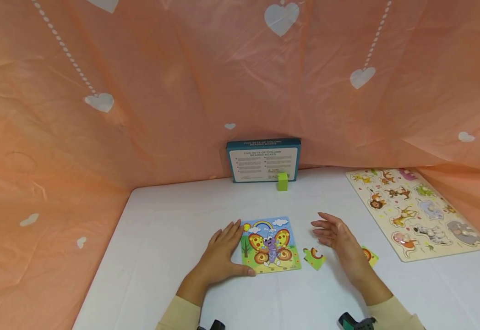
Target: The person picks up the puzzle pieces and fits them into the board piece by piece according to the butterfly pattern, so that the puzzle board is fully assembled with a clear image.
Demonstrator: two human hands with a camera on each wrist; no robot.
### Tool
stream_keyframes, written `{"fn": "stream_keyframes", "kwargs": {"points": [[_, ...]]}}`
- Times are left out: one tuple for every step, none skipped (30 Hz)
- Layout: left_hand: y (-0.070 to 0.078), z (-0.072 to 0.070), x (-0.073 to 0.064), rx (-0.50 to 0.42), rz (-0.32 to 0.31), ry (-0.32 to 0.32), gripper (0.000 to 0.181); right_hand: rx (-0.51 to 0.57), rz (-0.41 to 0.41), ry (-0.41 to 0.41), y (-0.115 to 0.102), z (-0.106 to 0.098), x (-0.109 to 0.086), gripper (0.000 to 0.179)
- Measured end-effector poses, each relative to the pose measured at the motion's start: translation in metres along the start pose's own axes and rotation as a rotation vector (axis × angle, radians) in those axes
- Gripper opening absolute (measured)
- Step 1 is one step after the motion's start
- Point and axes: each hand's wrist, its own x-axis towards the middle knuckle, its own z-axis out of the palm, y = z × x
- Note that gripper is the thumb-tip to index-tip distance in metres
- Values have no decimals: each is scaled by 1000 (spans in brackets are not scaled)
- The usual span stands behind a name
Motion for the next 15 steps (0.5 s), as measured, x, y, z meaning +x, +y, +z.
{"fn": "stream_keyframes", "kwargs": {"points": [[0, 0, 0, 1, 0, 1, 131, -15, 17, -8, 0, -1, 1, 55], [0, 0, 0, 2, 1, 0, 131, -31, 41, -15, 1, -1, 1, 54], [0, 0, 0, 3, 1, 0, 131, -68, 61, -26, 2, -1, 1, 51], [0, 0, 0, 4, 0, 0, 131, -114, 77, -41, 2, -2, 2, 49], [0, 0, 0, 2, 0, 0, 131, -166, 95, -57, 3, -2, 2, 48], [0, 0, 0, 3, 0, 0, 131, -220, 109, -72, 3, -2, 2, 49], [1, 0, 0, 2, 0, 0, 131, -271, 118, -89, 4, -2, 1, 53], [1, 0, 0, 2, 0, 0, 131, -324, 122, -105, 5, -1, 1, 59], [1, 0, 0, 2, -1, 0, 131, -384, 112, -125, 6, -1, 1, 64], [1, 0, 0, 2, -1, 0, 131, -437, 106, -144, 6, -1, 1, 68], [1, -1, 0, 2, -2, 0, 131, -488, 98, -162, 6, -1, 1, 71], [1, -1, 0, 1, -3, 0, 131, -535, 83, -179, 7, -1, 1, 72], [1, -1, 0, 3, -3, 0, 131, -578, 68, -193, 7, -1, 0, 71], [1, 0, 0, 3, -3, 0, 131, -613, 55, -206, 7, -1, 0, 70], [2, 0, 0, 2, -3, 0, 131, -644, 45, -219, 7, -2, -1, 67]]}}
